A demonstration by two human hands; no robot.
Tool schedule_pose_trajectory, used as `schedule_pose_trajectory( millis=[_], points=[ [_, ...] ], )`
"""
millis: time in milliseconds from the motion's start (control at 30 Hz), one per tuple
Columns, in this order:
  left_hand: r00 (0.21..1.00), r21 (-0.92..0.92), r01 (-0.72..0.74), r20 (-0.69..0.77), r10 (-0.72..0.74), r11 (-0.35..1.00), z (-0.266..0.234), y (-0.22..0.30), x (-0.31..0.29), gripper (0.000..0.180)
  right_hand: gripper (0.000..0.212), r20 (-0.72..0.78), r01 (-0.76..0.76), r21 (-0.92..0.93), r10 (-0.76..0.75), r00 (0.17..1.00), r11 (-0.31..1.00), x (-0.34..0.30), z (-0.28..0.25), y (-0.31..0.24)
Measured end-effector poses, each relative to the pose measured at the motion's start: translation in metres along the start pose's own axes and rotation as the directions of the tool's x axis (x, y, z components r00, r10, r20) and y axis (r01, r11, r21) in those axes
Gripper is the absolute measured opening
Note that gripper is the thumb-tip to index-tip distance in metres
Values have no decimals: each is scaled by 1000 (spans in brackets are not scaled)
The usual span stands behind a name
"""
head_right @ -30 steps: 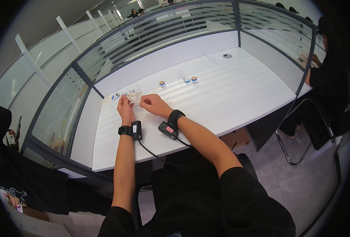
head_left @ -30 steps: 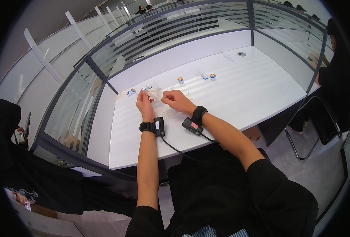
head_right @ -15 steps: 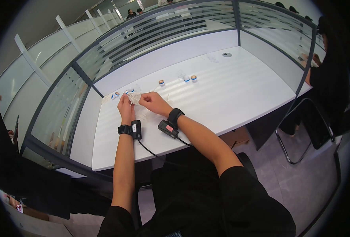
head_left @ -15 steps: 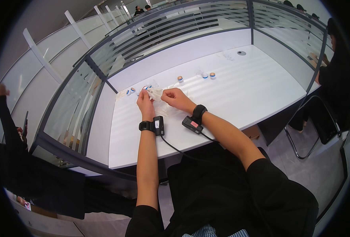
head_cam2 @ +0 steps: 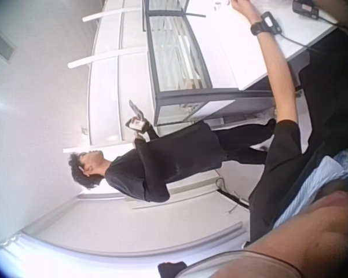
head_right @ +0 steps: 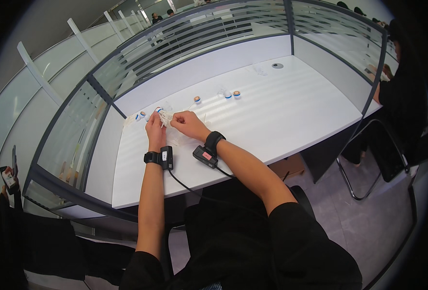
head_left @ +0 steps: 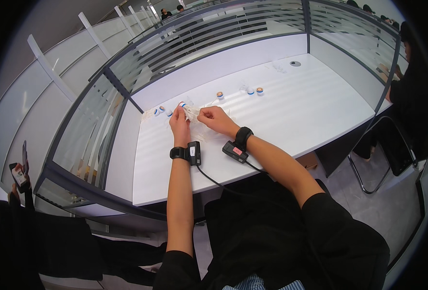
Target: The person inserts feathers individually into the holes of a shuttlecock base to assemble the final product on a white desk.
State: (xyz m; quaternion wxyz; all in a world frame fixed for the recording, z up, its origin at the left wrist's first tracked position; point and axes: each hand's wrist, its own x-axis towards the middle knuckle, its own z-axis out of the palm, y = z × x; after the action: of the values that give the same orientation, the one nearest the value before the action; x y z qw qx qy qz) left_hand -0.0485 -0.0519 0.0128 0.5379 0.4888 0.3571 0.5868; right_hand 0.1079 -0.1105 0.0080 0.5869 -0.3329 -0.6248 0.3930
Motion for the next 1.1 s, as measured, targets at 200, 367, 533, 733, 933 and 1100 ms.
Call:
schedule_pose_trajectory(
  millis=[200,367,533,733,933,1100],
  points=[
    [1000,-10,11,-6,-11,1000,0,-2,1,40,26,10,-9,15,8,1000,1000,0,0,2],
    [1000,-22,12,8,-11,1000,-1,-2,2,39,26,-3,11,12,-11,1000,1000,0,0,2],
    [1000,-17,12,9,-12,1000,0,-2,1,38,25,0,-2,6,2,1000,1000,0,0,2],
    [999,45,-35,43,33,998,7,1,-4,38,24,-15,24,-8,-24,1000,1000,0,-1,4],
    [998,53,-30,52,27,998,5,2,-3,38,20,-64,4,-23,-5,998,1000,0,-1,3],
    [999,69,-19,37,16,997,6,1,-2,36,21,-94,-2,-56,-3,996,998,1,-3,4]
  ],
)
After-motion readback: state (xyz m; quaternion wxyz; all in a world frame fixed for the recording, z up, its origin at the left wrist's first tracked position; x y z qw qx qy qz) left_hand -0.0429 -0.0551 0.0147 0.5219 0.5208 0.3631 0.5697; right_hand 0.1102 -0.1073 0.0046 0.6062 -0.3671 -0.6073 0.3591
